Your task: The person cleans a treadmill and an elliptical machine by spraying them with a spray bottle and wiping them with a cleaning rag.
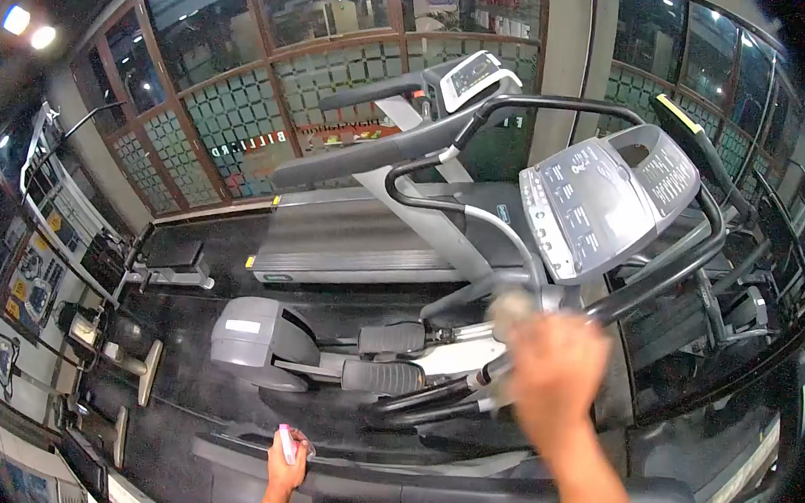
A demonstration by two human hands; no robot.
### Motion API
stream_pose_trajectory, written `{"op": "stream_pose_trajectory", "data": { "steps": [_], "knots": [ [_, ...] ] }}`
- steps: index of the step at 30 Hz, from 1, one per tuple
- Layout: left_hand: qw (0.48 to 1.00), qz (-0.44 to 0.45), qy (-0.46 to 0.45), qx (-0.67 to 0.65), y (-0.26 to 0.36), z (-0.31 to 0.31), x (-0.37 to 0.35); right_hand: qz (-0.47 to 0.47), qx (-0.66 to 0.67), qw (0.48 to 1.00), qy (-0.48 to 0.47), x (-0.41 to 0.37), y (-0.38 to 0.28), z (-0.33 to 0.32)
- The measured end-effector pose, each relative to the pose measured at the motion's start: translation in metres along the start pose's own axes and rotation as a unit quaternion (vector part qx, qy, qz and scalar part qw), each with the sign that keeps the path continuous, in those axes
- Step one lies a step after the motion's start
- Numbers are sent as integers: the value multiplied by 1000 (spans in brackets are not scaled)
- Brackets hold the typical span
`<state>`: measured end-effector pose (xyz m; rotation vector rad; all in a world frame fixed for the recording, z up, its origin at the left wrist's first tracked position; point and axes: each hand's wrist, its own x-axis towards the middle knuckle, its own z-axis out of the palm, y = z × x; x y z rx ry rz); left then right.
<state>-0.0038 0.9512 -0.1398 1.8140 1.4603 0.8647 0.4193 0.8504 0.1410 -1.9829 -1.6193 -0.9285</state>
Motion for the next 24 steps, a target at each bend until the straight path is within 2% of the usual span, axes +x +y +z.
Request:
{"op": "stream_pose_trajectory", "data": {
  "steps": [1, 2, 3, 5, 7, 9, 11, 13, 14, 16, 20, 21, 24],
  "knots": [
    [1000, 0, -1, -5, 2, -1, -1, 41, -113, 992, 36, 19, 11, -26],
    [1000, 4, -1, -12, 6, 0, 1, 77, -123, 983, 113, 23, 35, -28],
    [1000, 5, -2, -18, 10, 0, 1, 118, -129, 977, 121, 26, 50, -31],
    [1000, 4, -7, -26, 10, 0, 0, 158, -103, 980, 60, 13, 75, -2],
    [1000, 12, -16, -11, 10, -1, 1, 127, -44, 982, 130, -17, 78, 35],
    [999, 24, -5, -20, 14, 1, 0, 174, -21, 978, 115, -24, 68, 34],
    [999, 35, -6, -22, 9, 3, 1, 173, -9, 978, 120, -32, 58, 35],
    [998, 44, -17, -27, 14, 4, 0, 125, -24, 986, 105, -42, 46, 39],
    [998, 36, -23, -39, 13, 5, 0, 103, -22, 994, 40, -49, 31, 39],
    [998, 26, -37, -41, 12, 3, 0, 50, -46, 997, 28, -74, 1, 64],
    [998, 28, -38, -42, 16, 0, -2, -42, 13, 995, -89, -129, -38, 113],
    [998, 32, -31, -42, 12, 1, -2, -70, 29, 989, -124, -128, -46, 110],
    [998, 39, -23, -32, 10, -1, -4, -58, 62, 990, -116, -108, -45, 80]
  ]
}}
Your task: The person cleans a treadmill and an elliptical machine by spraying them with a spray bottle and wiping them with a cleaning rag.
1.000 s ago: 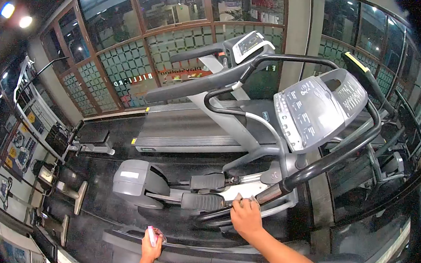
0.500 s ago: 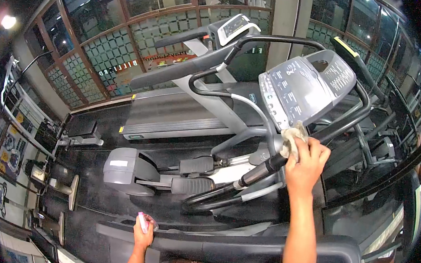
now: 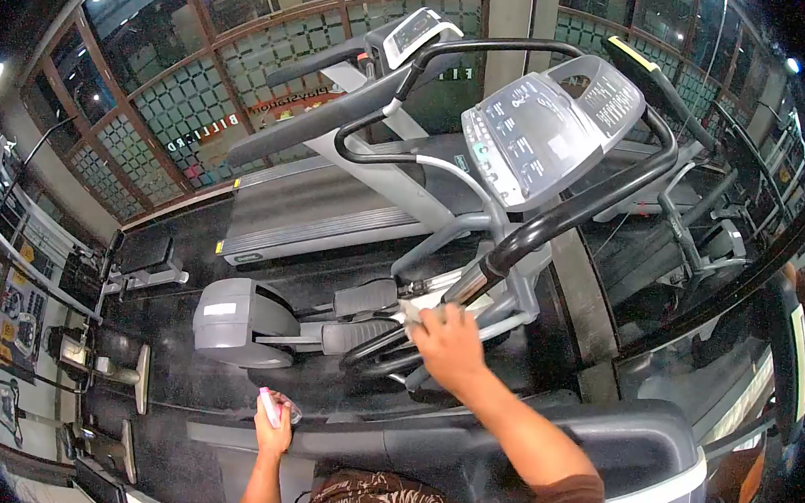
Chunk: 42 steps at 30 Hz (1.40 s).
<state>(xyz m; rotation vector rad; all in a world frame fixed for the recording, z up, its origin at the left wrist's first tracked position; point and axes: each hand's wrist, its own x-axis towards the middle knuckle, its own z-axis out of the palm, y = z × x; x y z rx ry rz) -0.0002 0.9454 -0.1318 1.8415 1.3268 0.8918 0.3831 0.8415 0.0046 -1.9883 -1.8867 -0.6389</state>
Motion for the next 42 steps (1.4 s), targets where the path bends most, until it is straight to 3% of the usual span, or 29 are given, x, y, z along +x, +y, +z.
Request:
{"op": "stream_pose_trajectory", "data": {
  "steps": [2, 3, 4, 5, 7, 9, 10, 11, 13, 16, 23, 25, 29, 30, 33, 34, 36, 37, 39, 41, 42],
  "knots": [
    [1000, 3, 8, 1, -4, 0, 1, 42, 25, 994, 95, 38, 39, -60],
    [1000, 2, 12, 3, -7, 1, 0, 66, -53, 991, 105, 60, 70, -105],
    [1000, 1, 9, -7, -9, 1, -1, 76, -123, 963, 226, 76, 106, -135],
    [1000, -1, 7, -18, -10, 1, 0, 216, -59, 936, 272, 79, 138, -159],
    [1000, -1, 6, -26, -11, 2, 1, 280, -179, 892, 306, 75, 240, -181],
    [1000, -2, 10, -20, -11, 3, 1, 334, -141, 899, 246, 61, 318, -173],
    [1000, 4, 9, -14, -11, 2, 2, 385, -75, 904, 172, 54, 333, -161],
    [1000, 9, 7, -8, -10, 2, 2, 432, -9, 897, 93, 48, 340, -143],
    [1000, 5, -2, 5, -5, 3, 3, 381, -138, 896, 183, 44, 315, -116],
    [1000, -14, -18, 19, 12, 3, 4, 398, -48, 888, 224, 47, 279, -111],
    [997, 11, -41, 62, -4, 7, 7, 293, -36, 922, 249, 51, 167, -90],
    [997, 9, -46, 55, 0, 5, 6, 272, -16, 936, 223, 50, 133, -91],
    [999, 17, -36, 30, 1, 4, 5, 133, 11, 990, 51, 37, 71, -90],
    [999, 17, -28, 16, 2, 3, 3, 144, 33, 988, 53, 36, 70, -91],
    [1000, 19, -8, -13, -3, 2, -1, 181, 24, 977, 110, 37, 102, -118],
    [1000, 21, -5, -13, -10, 3, -2, 197, -34, 968, 155, 40, 127, -129],
    [1000, 2, -11, 16, -13, -1, -6, 228, -80, 941, 235, 42, 201, -146],
    [1000, 1, -9, 20, -12, -2, -6, 302, -68, 918, 249, 39, 249, -150],
    [1000, -2, -8, 27, -9, -2, -5, 391, -154, 879, 224, 26, 327, -152],
    [999, -22, -5, 22, -4, -3, -4, 493, -134, 842, 174, 7, 395, -139],
    [999, -21, -2, 25, -3, -4, -4, 484, -64, 847, 212, 2, 412, -129]
  ]
}}
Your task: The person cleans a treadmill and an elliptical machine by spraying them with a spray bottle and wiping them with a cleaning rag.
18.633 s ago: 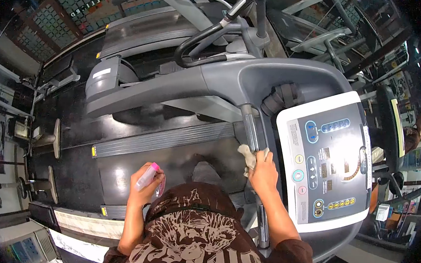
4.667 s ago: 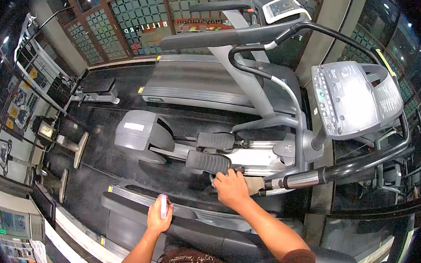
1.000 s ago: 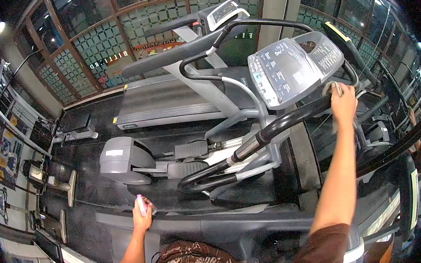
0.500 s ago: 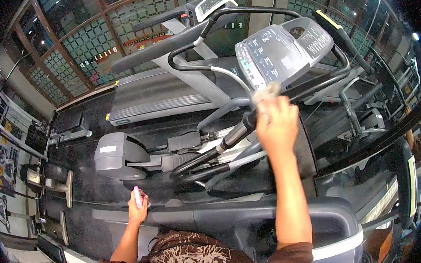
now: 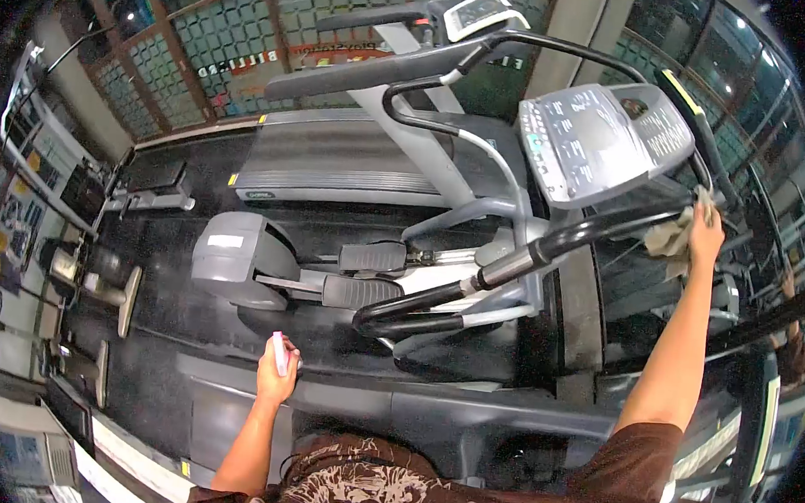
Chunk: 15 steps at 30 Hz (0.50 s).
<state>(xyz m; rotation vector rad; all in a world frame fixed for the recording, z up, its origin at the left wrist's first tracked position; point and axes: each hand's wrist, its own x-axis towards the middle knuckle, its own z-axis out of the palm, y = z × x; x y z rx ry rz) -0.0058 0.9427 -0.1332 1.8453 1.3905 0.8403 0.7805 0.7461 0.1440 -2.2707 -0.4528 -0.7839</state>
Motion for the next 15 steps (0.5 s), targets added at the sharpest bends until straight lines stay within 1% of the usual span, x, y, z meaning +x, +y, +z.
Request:
{"op": "stream_pose_trajectory", "data": {
  "steps": [2, 5, 7, 10, 12, 13, 15],
  "knots": [
    [1000, -6, 3, 12, 12, -4, 2, 21, 157, 987, -10, 0, 17, 23],
    [999, 13, -16, 24, 10, -2, 6, 71, 215, 974, 15, -16, 17, 48],
    [999, 28, -13, 42, 12, -1, 9, 61, 221, 973, 4, -45, -3, 50],
    [998, 38, -13, 41, 14, -1, 11, 18, 188, 982, 0, -118, -54, 31],
    [998, 34, -25, 47, 16, -1, 13, -3, 189, 982, 8, -179, -113, 11],
    [998, 33, -31, 51, 16, -2, 13, 14, 187, 982, 15, -202, -135, 6],
    [997, 42, -39, 53, 12, -1, 13, 18, 200, 980, 9, -241, -168, -3]
  ]
}}
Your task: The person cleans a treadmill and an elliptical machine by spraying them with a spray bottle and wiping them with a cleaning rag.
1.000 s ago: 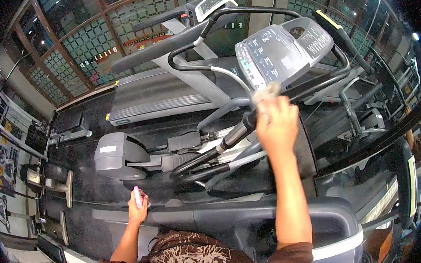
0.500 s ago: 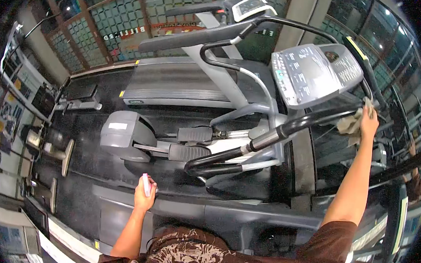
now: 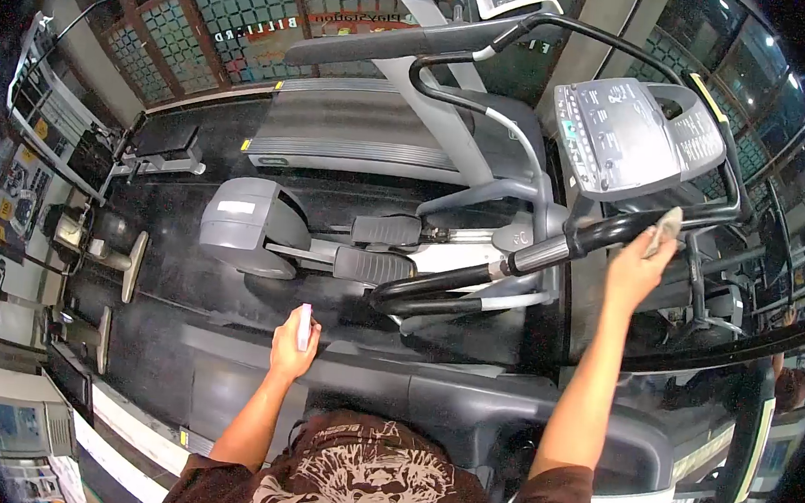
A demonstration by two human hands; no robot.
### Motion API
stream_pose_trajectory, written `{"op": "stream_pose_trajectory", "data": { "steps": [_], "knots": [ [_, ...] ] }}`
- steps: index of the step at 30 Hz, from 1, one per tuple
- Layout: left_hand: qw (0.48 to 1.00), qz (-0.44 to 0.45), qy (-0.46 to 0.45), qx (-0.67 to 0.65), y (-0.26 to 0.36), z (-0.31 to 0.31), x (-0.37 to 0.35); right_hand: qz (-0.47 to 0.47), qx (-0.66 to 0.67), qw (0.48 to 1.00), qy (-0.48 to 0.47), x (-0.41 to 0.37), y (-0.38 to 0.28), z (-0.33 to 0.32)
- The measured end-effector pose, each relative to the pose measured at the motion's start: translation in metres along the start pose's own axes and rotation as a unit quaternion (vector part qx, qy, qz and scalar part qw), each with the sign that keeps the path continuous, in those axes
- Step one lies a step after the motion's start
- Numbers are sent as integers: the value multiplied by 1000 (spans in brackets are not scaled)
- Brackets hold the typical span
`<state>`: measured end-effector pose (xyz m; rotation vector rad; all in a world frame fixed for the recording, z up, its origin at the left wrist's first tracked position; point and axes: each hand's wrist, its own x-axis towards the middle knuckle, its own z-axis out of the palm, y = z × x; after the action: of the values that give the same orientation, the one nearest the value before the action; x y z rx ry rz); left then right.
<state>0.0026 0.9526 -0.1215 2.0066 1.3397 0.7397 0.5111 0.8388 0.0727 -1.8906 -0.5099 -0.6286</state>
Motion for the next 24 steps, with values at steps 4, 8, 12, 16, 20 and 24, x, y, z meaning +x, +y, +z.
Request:
{"op": "stream_pose_trajectory", "data": {
  "steps": [4, 8, 12, 16, 20, 24],
  "knots": [
    [1000, 0, -13, -5, -1, 0, -1, -20, 45, 997, -56, -67, -39, 0],
    [998, -5, -1, -64, 4, -3, -4, -97, -1, 982, -160, -97, -39, -9],
    [986, 2, 55, -156, -10, -7, -12, -93, 14, 930, -355, -151, -59, -17],
    [968, -31, 88, -231, 3, -32, -25, -37, 131, 858, -494, -229, -93, -27],
    [946, -26, 121, -300, -17, -83, -48, 40, 219, 781, -583, -322, -128, -34],
    [930, -59, 129, -339, -54, -156, -97, 28, 244, 707, -663, -408, -177, -30]
  ]
}}
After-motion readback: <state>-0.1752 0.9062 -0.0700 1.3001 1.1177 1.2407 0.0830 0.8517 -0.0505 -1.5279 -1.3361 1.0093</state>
